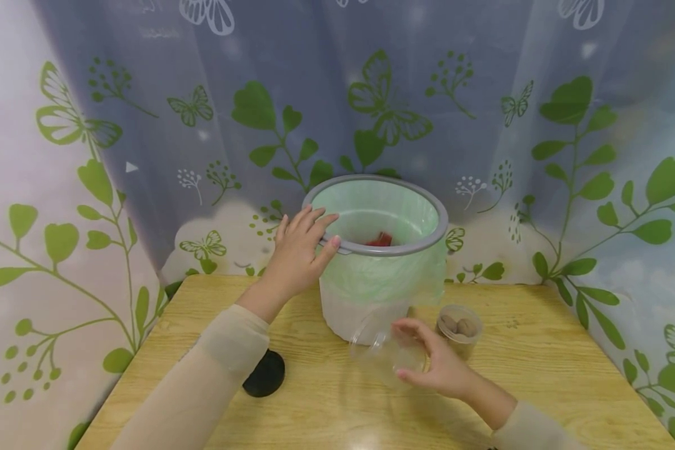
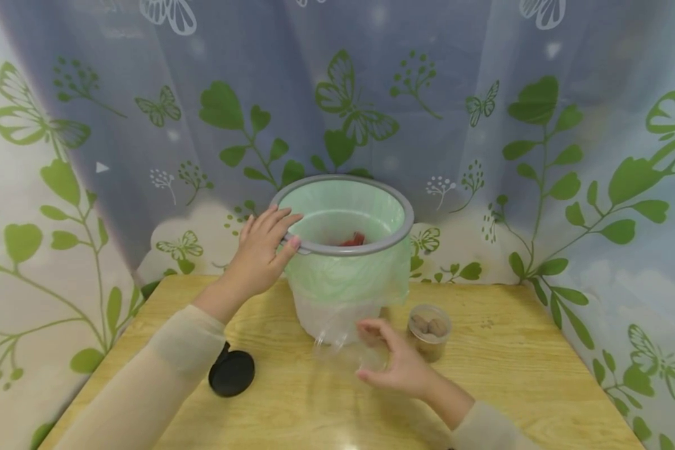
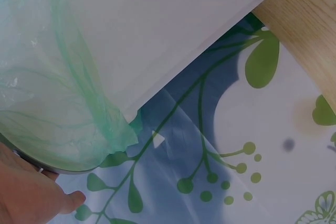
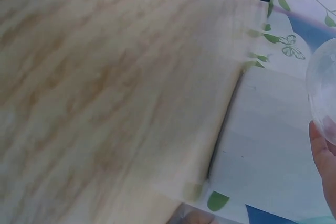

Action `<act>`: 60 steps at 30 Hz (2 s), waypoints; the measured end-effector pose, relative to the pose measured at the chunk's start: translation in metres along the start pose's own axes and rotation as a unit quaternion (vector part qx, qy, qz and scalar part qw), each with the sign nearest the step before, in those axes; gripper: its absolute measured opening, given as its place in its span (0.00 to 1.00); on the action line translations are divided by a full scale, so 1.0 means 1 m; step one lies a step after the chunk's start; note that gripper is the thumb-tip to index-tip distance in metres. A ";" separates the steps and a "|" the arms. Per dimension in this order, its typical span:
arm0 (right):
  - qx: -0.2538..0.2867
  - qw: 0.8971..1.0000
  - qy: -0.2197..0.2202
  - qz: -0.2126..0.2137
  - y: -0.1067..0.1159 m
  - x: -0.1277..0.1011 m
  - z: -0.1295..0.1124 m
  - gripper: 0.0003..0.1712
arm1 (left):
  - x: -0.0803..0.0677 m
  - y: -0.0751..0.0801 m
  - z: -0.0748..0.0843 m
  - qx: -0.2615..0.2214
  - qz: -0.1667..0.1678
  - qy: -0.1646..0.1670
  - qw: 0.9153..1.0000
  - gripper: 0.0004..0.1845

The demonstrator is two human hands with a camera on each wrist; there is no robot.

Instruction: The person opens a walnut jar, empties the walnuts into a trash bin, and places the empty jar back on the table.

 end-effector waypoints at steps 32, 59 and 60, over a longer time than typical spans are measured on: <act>-0.059 0.994 -0.064 -0.071 -0.025 0.005 0.018 0.41 | 0.002 0.000 0.000 0.004 0.003 0.000 1.000 0.37; -0.023 0.989 -0.057 -0.133 -0.041 0.017 0.028 0.45 | -0.001 0.002 0.003 -0.002 -0.002 0.008 1.000 0.32; -0.020 0.989 -0.060 -0.134 -0.040 0.016 0.029 0.45 | -0.001 0.002 0.003 -0.001 -0.002 0.007 1.000 0.33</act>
Point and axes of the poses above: each hand's wrist, its own x-axis towards the middle knuckle, its own y-axis out of the back of the hand, z = x × y, the point moved 1 cm from there along x, towards the middle knuckle, and after that the axes turned 11 degrees about z, right-handed, at the moved point
